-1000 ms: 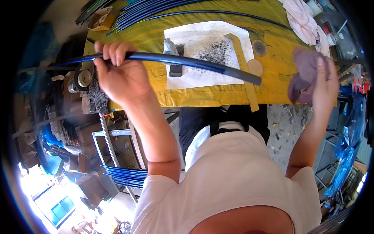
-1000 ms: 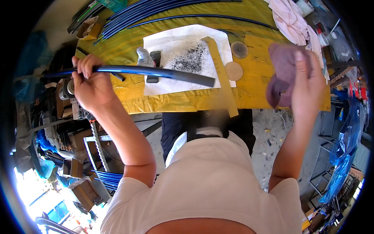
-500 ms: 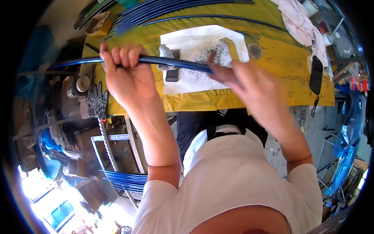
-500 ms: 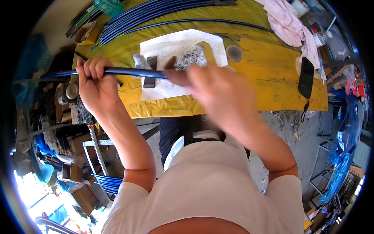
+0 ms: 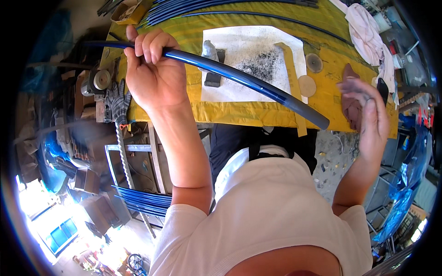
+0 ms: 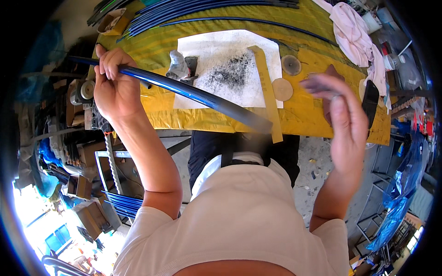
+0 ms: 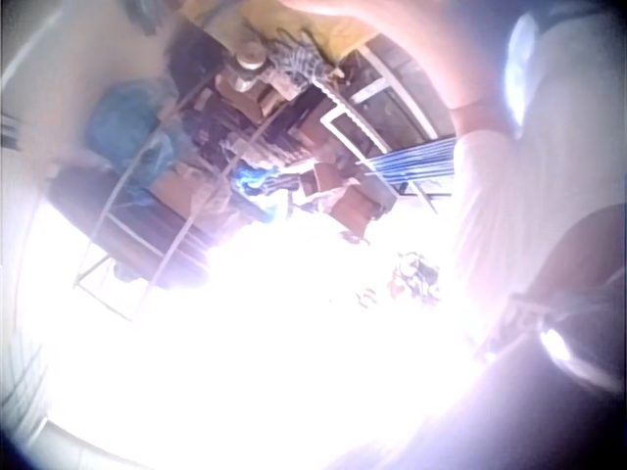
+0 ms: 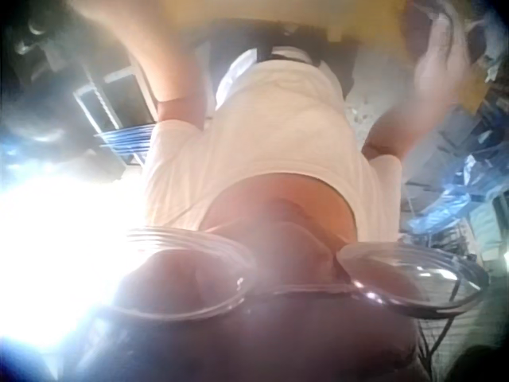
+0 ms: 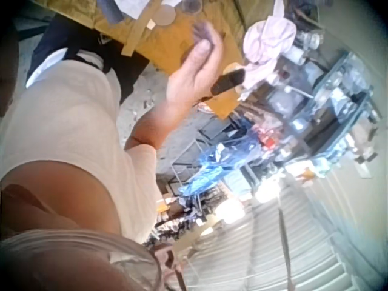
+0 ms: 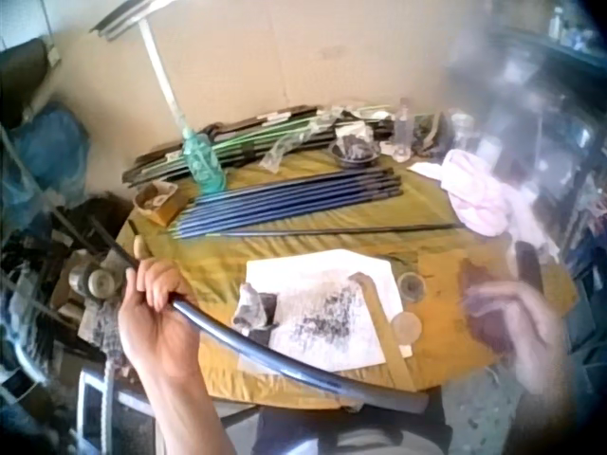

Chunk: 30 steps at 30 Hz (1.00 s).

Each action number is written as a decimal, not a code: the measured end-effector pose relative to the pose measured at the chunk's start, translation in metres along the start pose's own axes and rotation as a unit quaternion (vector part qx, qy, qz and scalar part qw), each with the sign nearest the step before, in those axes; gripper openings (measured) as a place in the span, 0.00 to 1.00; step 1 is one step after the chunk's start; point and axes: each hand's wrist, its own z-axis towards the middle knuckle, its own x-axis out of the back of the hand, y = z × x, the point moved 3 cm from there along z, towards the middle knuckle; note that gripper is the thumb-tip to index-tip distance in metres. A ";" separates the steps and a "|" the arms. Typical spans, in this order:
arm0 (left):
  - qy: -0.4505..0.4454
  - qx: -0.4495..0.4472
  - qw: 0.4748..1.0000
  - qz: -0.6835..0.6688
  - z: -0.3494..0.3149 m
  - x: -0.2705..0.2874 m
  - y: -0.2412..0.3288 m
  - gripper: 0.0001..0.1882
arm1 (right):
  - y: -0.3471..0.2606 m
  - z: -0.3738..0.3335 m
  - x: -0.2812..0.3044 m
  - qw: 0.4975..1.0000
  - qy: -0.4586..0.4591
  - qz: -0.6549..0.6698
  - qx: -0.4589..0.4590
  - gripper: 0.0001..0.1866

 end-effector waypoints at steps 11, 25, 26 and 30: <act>-0.069 -0.044 0.982 0.169 -0.005 0.002 -0.009 0.18 | -0.023 -0.001 -0.081 0.923 -0.155 0.292 -0.197 0.19; 0.295 -0.091 0.037 0.950 0.005 0.119 0.110 0.24 | 0.091 -0.039 -0.003 0.936 -0.027 0.303 -0.175 0.18; 0.301 -0.097 0.037 0.948 0.011 0.121 0.113 0.24 | 0.095 -0.046 0.002 0.940 -0.017 0.295 -0.171 0.17; 0.343 -0.113 0.173 0.916 0.028 0.142 0.155 0.15 | 0.112 -0.079 0.028 0.950 -0.010 0.249 -0.187 0.16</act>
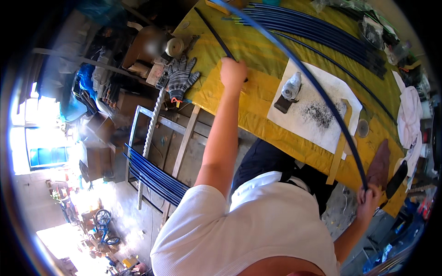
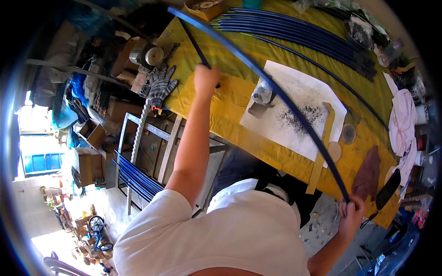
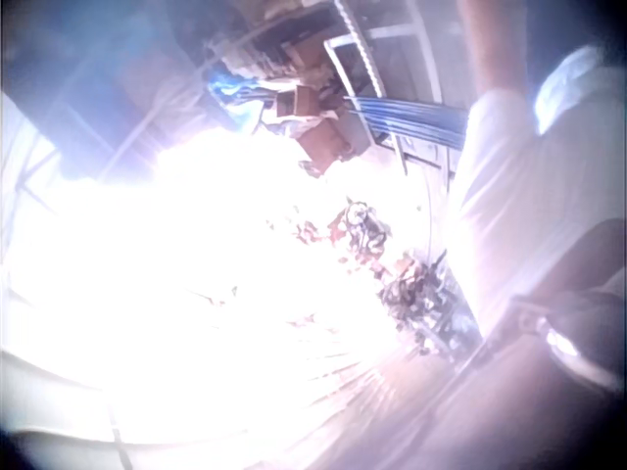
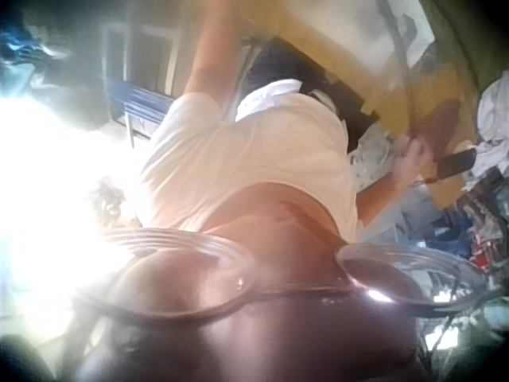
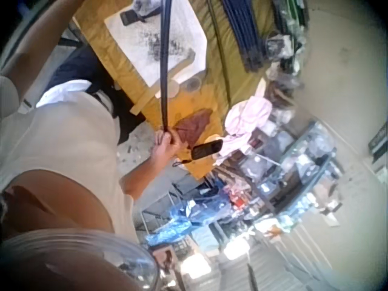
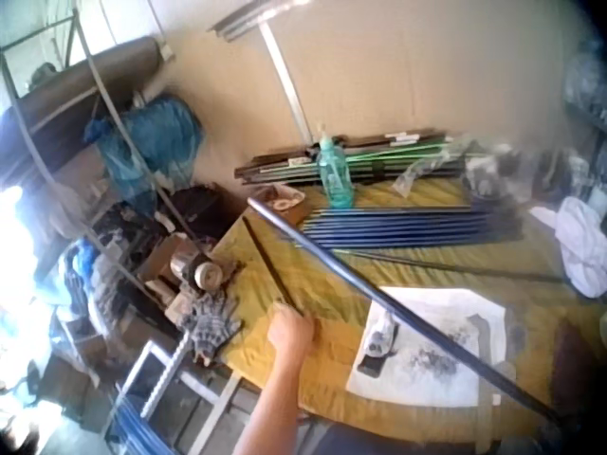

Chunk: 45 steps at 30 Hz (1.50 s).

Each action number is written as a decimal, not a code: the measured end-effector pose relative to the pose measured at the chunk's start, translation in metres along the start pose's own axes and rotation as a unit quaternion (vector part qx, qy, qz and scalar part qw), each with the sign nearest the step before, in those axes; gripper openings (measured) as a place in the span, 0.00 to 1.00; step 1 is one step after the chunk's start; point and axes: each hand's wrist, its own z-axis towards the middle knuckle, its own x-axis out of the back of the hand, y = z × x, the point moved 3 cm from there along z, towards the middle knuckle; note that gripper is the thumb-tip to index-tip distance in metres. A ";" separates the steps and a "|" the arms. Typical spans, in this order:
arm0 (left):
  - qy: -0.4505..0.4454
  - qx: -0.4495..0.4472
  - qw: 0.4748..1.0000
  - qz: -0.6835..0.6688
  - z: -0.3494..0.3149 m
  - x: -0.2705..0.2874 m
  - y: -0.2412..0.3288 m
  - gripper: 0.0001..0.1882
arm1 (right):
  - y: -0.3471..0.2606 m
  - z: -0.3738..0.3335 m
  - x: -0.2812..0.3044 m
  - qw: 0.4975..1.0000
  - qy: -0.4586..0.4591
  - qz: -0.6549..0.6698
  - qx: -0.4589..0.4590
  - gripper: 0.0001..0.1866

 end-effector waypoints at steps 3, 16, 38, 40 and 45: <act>-0.165 0.158 0.757 -0.612 -0.005 0.040 0.036 0.10 | 0.017 -0.032 0.042 0.997 0.053 -0.050 -0.001 0.18; -0.251 0.101 0.425 -0.864 -0.028 0.132 0.138 0.04 | 0.033 -0.081 0.071 0.995 0.088 -0.053 0.015 0.24; -0.369 0.100 0.307 -0.872 -0.050 0.139 0.158 0.05 | 0.056 -0.101 0.085 0.996 0.091 -0.005 -0.003 0.20; -0.378 0.085 0.307 -0.869 -0.051 0.139 0.157 0.05 | 0.058 -0.100 0.091 0.997 0.071 0.011 -0.008 0.19; -0.205 -0.020 0.551 -0.809 -0.053 0.141 0.153 0.05 | 0.032 -0.102 0.101 0.997 0.065 -0.029 0.013 0.18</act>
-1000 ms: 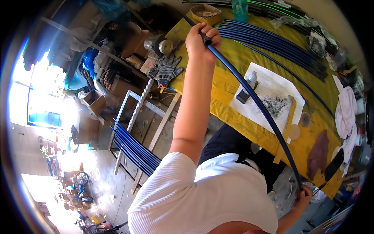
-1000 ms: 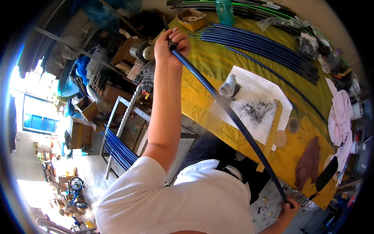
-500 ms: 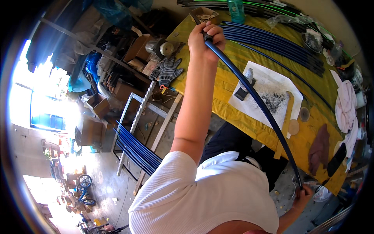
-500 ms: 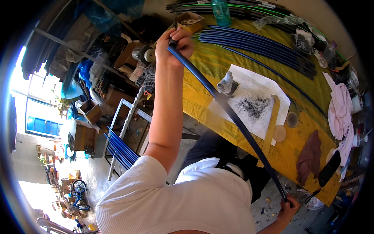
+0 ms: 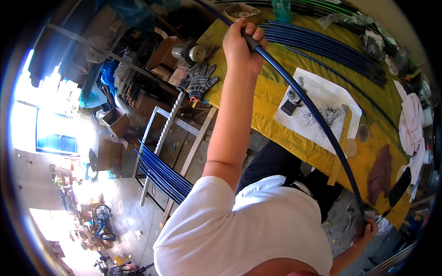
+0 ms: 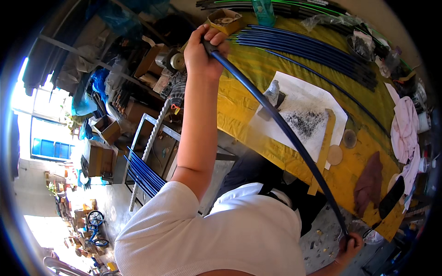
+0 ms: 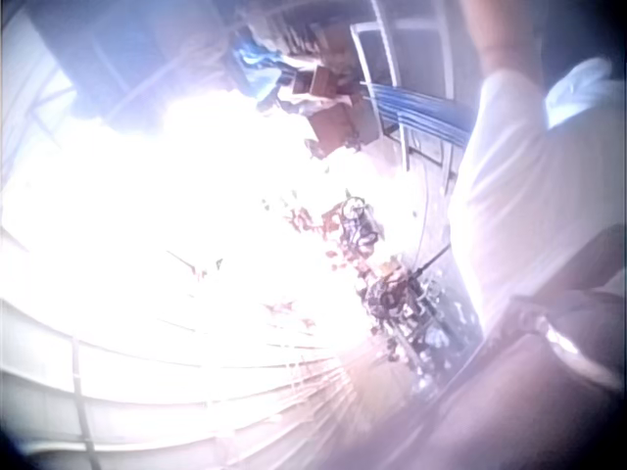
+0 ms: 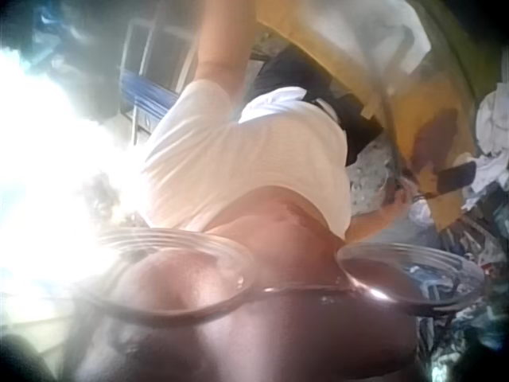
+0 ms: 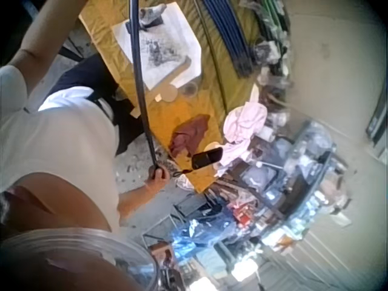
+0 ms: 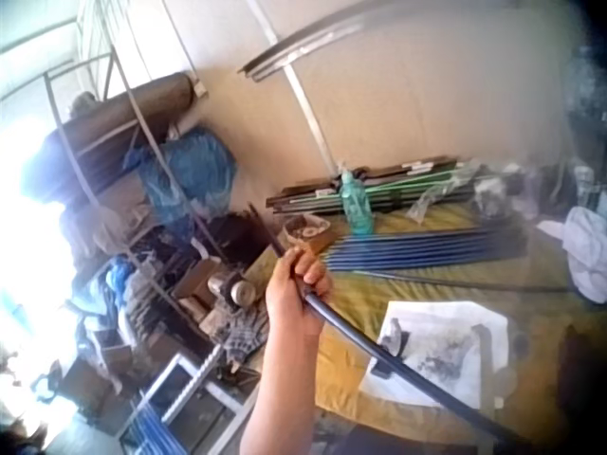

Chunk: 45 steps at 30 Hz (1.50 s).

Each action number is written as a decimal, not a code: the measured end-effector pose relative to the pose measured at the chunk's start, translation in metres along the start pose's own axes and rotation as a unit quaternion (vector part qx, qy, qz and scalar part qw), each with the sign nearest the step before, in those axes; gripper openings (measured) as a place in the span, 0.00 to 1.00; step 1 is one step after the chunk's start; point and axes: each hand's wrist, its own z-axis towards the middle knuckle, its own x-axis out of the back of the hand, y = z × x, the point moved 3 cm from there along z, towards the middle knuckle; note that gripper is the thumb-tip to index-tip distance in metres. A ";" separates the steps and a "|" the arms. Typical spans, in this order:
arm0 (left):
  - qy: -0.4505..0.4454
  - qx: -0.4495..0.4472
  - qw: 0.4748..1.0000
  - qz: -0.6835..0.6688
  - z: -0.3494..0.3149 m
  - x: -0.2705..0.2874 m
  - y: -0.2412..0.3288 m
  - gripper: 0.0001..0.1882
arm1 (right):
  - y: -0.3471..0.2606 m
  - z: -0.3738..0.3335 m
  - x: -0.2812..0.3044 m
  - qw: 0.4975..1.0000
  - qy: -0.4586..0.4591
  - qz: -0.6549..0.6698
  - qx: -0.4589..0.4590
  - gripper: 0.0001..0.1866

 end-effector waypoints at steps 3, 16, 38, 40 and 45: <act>0.035 -0.072 0.992 0.097 -0.004 0.005 -0.001 0.05 | -0.022 0.001 -0.002 0.999 0.010 -0.016 0.037 0.20; -0.102 0.015 0.975 0.198 -0.070 -0.057 -0.062 0.05 | -0.054 0.049 -0.170 0.988 -0.055 0.065 0.131 0.20; -0.199 -0.537 0.374 0.730 -0.094 -0.053 0.025 0.19 | -0.166 0.057 -0.110 0.737 0.137 -0.629 0.204 0.10; -0.153 -0.477 0.638 0.585 -0.091 -0.054 0.026 0.23 | -0.149 0.052 -0.135 0.835 0.105 -0.515 0.162 0.11; -0.374 -0.142 0.827 0.396 -0.132 -0.050 -0.075 0.29 | -0.143 0.065 -0.203 0.933 0.004 -0.319 0.168 0.12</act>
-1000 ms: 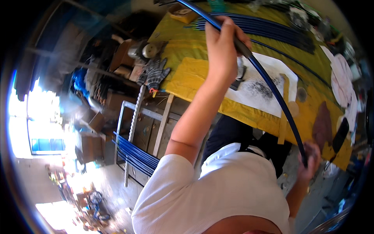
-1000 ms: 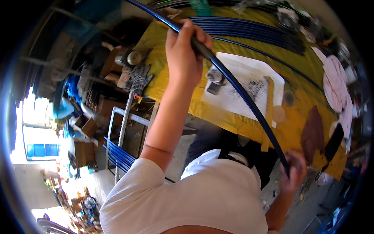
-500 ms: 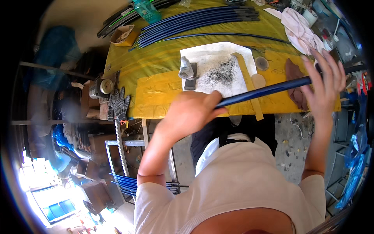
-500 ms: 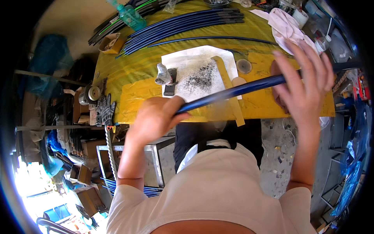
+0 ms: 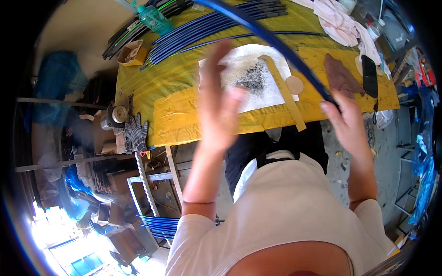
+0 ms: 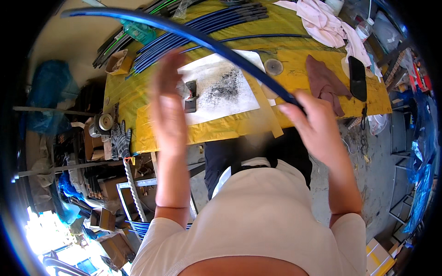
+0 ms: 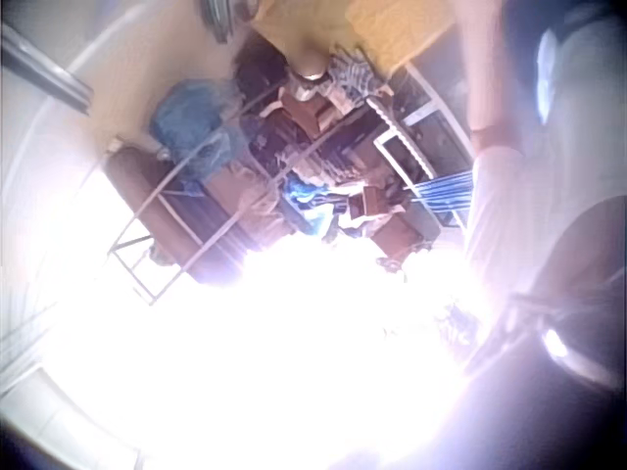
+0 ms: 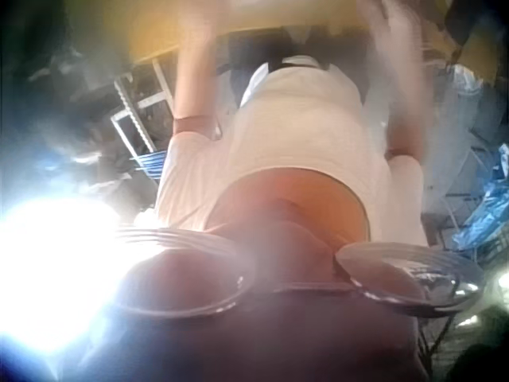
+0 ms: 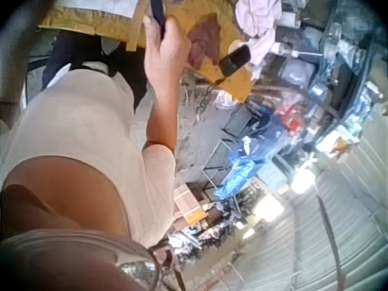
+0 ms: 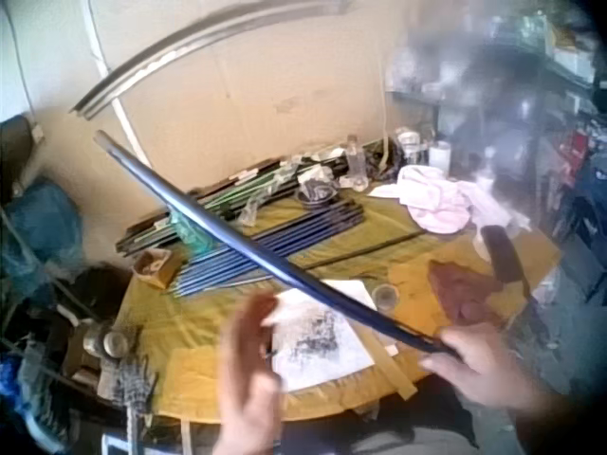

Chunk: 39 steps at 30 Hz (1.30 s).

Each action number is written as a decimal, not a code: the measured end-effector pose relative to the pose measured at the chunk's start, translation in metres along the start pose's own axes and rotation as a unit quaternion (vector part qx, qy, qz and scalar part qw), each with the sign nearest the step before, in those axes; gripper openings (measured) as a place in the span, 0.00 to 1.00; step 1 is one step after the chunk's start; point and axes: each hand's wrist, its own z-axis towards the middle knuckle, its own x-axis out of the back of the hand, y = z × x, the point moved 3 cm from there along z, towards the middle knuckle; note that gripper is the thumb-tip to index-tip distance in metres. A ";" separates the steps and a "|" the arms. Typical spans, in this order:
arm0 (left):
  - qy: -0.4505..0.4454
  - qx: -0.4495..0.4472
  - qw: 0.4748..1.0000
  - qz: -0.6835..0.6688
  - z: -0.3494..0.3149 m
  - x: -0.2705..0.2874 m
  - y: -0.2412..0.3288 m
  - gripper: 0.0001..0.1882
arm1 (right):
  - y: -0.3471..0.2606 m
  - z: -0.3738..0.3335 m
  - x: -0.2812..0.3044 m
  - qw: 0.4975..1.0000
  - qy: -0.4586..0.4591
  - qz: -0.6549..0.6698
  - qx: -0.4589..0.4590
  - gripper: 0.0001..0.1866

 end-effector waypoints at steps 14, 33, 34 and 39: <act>0.233 0.159 0.755 -0.592 0.016 0.061 -0.051 0.07 | 0.032 -0.024 -0.007 0.982 -0.106 -0.156 0.017 0.11; 0.269 0.256 0.752 -0.545 0.032 0.028 -0.096 0.23 | 0.015 -0.032 -0.014 0.938 -0.286 0.008 -0.194 0.10; 0.277 0.264 0.751 -0.538 0.030 0.025 -0.100 0.23 | 0.018 -0.034 -0.016 0.953 -0.253 -0.050 -0.158 0.09; 0.294 0.258 0.732 -0.558 0.014 0.028 -0.101 0.22 | 0.023 -0.041 -0.013 0.947 -0.146 -0.286 -0.020 0.09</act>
